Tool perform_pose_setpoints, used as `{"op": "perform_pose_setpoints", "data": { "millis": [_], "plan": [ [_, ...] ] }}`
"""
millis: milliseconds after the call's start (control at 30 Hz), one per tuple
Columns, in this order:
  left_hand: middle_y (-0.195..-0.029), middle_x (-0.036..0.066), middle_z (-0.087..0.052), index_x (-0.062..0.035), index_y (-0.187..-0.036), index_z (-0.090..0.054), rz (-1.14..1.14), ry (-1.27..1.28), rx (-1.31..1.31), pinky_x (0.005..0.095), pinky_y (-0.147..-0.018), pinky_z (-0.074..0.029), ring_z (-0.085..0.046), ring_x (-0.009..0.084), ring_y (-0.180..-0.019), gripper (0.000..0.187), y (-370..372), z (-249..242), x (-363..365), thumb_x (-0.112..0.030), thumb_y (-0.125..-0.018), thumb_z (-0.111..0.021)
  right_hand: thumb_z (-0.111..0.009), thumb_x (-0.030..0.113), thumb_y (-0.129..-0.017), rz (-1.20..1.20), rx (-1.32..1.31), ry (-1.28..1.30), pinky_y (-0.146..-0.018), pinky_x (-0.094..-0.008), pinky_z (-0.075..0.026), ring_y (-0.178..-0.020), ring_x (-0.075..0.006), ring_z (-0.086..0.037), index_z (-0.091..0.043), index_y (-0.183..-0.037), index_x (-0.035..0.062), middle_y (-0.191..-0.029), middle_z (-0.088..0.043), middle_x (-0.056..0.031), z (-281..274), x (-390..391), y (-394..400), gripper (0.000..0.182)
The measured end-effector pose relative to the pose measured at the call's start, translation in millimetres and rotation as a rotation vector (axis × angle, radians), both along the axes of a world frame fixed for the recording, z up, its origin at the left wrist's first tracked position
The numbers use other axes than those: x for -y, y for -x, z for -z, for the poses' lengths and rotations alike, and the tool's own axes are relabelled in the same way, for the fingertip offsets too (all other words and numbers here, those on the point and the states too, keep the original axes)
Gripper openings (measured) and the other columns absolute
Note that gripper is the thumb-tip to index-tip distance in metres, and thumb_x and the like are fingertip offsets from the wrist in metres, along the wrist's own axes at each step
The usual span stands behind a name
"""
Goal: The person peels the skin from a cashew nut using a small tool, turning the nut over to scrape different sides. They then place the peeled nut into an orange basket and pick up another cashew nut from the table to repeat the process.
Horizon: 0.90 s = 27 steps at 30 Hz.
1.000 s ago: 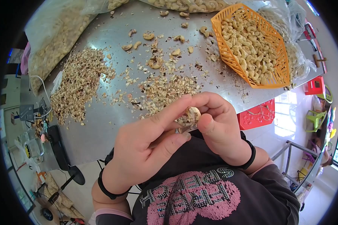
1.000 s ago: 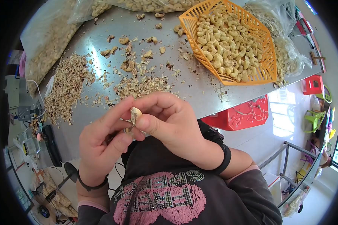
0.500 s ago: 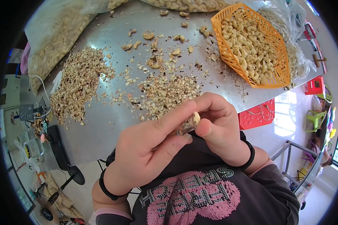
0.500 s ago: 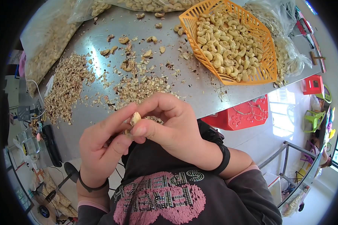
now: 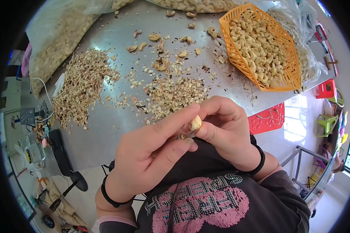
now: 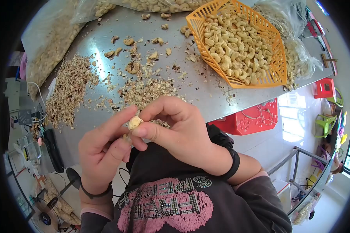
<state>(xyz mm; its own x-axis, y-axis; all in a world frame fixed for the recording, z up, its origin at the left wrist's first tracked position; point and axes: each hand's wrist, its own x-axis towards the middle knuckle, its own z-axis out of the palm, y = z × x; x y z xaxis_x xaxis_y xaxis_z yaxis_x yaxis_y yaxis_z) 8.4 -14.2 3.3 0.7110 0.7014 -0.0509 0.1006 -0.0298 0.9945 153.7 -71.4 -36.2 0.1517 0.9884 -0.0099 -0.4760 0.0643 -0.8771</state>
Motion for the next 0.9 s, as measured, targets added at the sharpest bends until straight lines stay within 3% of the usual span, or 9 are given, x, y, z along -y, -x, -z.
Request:
{"op": "perform_pose_setpoints", "data": {
  "millis": [200,400,467,500,567,800,867,900],
  "plan": [
    [-0.073,0.007,-0.059,0.0014,-0.112,-0.047,0.009,-0.035,0.046,0.0143,-0.046,-0.036,-0.049,0.0051,-0.055,0.033,0.2,5.1,-0.5,-0.008,-0.08,-0.048,-0.058,0.006,-0.076,-0.023,0.031,-0.056,-0.063,-0.0237,-0.043,-0.064,-0.0107,-0.055,-0.052,-0.08,0.0,-0.071,-0.058,-0.0054,-0.1,0.2,-0.3,0.009],
    [-0.072,0.007,-0.058,0.0023,-0.108,-0.05,0.054,-0.268,0.04,0.0151,-0.044,-0.035,-0.046,0.005,-0.051,0.029,1.5,7.4,-4.6,-0.005,-0.081,-0.046,-0.058,0.004,-0.076,0.0,0.079,-0.116,-0.063,-0.0234,-0.044,-0.066,-0.0108,-0.055,-0.053,-0.081,-0.0007,-0.074,-0.058,-0.0066,2.7,-0.2,0.1,0.008],
    [-0.07,0.008,-0.058,0.0028,-0.109,-0.05,-0.008,-0.026,0.057,0.0153,-0.043,-0.034,-0.045,0.0048,-0.049,0.03,0.5,4.8,-2.9,-0.007,-0.081,-0.046,-0.058,0.005,-0.076,-0.015,0.101,-0.137,-0.065,-0.024,-0.044,-0.068,-0.011,-0.055,-0.054,-0.081,-0.0004,-0.077,-0.057,-0.007,3.0,-0.5,-1.5,0.009],
    [-0.07,0.008,-0.058,0.0028,-0.109,-0.05,-0.008,-0.027,0.057,0.0153,-0.043,-0.034,-0.045,0.0048,-0.049,0.03,1.9,2.3,-4.2,-0.007,-0.081,-0.046,-0.058,0.005,-0.076,-0.015,0.101,-0.138,-0.065,-0.024,-0.044,-0.068,-0.011,-0.055,-0.054,-0.081,-0.0004,-0.077,-0.057,-0.007,3.4,-0.3,-2.3,0.009],
    [-0.079,0.005,-0.059,-0.004,-0.114,-0.048,0.086,0.184,-0.005,0.0164,-0.05,-0.04,-0.055,0.0076,-0.064,0.032,6.4,-2.5,-8.0,-0.007,-0.081,-0.048,-0.058,0.006,-0.076,-0.013,0.148,-0.11,-0.069,-0.0244,-0.043,-0.073,-0.0109,-0.054,-0.053,-0.083,-0.0002,-0.079,-0.057,-0.0063,3.9,0.5,-3.8,0.011],
    [-0.086,0.006,-0.058,-0.0037,-0.115,-0.046,0.106,0.284,0.035,0.015,-0.046,-0.037,-0.055,0.0057,-0.065,0.034,8.9,-0.1,-9.8,-0.007,-0.081,-0.049,-0.057,0.008,-0.078,-0.033,0.107,-0.006,-0.071,-0.0242,-0.042,-0.08,-0.0105,-0.052,-0.053,-0.088,-0.0001,-0.086,-0.056,-0.0048,-1.2,1.6,-4.7,0.014],
    [-0.068,0.009,-0.058,0.0013,-0.113,-0.046,0.009,0.195,0.027,0.0141,-0.044,-0.033,-0.042,0.0033,-0.048,0.034,3.2,0.1,-4.9,-0.008,-0.081,-0.047,-0.056,0.008,-0.079,-0.067,0.061,0.013,-0.071,-0.024,-0.042,-0.081,-0.0104,-0.052,-0.053,-0.09,-0.0002,-0.087,-0.056,-0.0047,-2.3,1.8,-5.5,0.014],
    [-0.068,0.009,-0.058,0.0013,-0.113,-0.046,0.009,0.195,0.027,0.0141,-0.044,-0.033,-0.042,0.0033,-0.048,0.034,2.7,1.7,-4.6,-0.008,-0.081,-0.047,-0.056,0.008,-0.079,-0.067,0.061,0.013,-0.071,-0.024,-0.042,-0.081,-0.0104,-0.052,-0.053,-0.09,-0.0002,-0.087,-0.056,-0.0047,-2.4,1.6,-5.4,0.014]
  ]
}}
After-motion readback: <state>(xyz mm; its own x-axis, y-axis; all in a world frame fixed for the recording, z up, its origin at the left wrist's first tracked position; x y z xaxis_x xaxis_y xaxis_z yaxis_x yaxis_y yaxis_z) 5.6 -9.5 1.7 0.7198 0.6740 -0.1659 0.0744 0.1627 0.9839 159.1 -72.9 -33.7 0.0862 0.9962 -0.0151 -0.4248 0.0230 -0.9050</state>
